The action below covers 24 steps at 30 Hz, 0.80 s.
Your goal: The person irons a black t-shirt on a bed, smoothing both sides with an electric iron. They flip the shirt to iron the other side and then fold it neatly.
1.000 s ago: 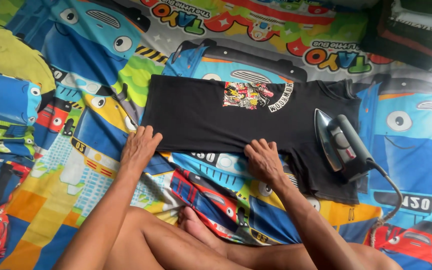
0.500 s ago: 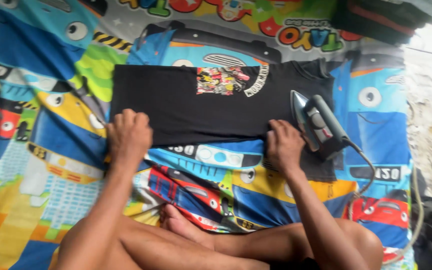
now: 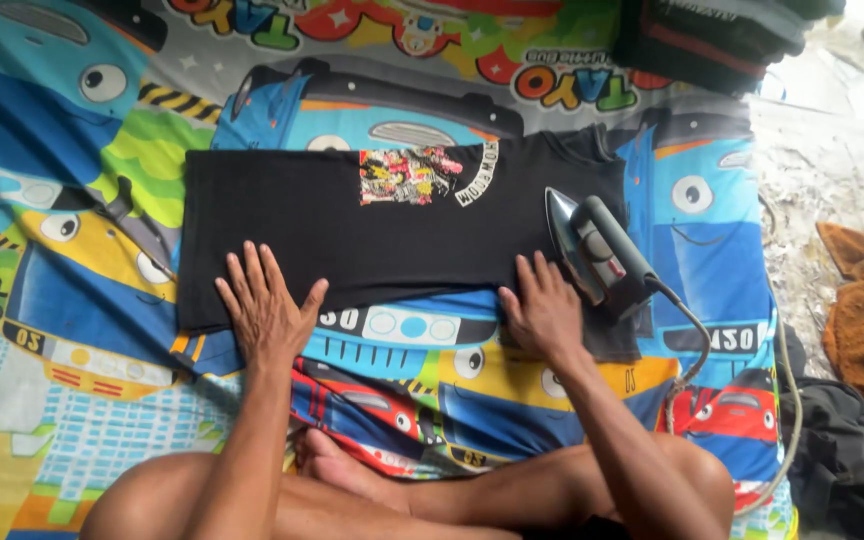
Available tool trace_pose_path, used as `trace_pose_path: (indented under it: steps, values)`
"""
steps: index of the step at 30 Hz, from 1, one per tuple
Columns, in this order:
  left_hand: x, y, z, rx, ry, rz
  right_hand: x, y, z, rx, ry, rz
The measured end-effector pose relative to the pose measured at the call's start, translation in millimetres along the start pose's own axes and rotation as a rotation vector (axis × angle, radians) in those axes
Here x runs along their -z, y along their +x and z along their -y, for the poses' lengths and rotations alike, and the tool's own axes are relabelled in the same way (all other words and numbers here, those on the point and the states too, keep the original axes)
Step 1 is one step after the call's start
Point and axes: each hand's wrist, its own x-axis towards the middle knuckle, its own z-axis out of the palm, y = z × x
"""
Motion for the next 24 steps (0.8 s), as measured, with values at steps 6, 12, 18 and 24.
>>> trace_pose_path:
  steps: [6, 12, 18, 24]
  values:
    - [0.9, 3.4, 1.8, 0.024, -0.036, 0.047, 64.2, 54.9, -80.4, -0.181, -0.139, -0.425]
    - [3.7, -1.2, 9.2, 0.024, 0.008, -0.003, -2.5, 106.1, -154.3, -0.409, -0.019, 0.217]
    - [-14.3, -0.4, 28.9, 0.156, 0.116, -0.189, 91.2, 127.4, -57.0, 0.036, 0.133, 0.222]
    - [-7.8, 1.3, 36.1, 0.122, 0.190, -0.233, 51.8, 161.8, 46.3, 0.473, 0.165, 0.012]
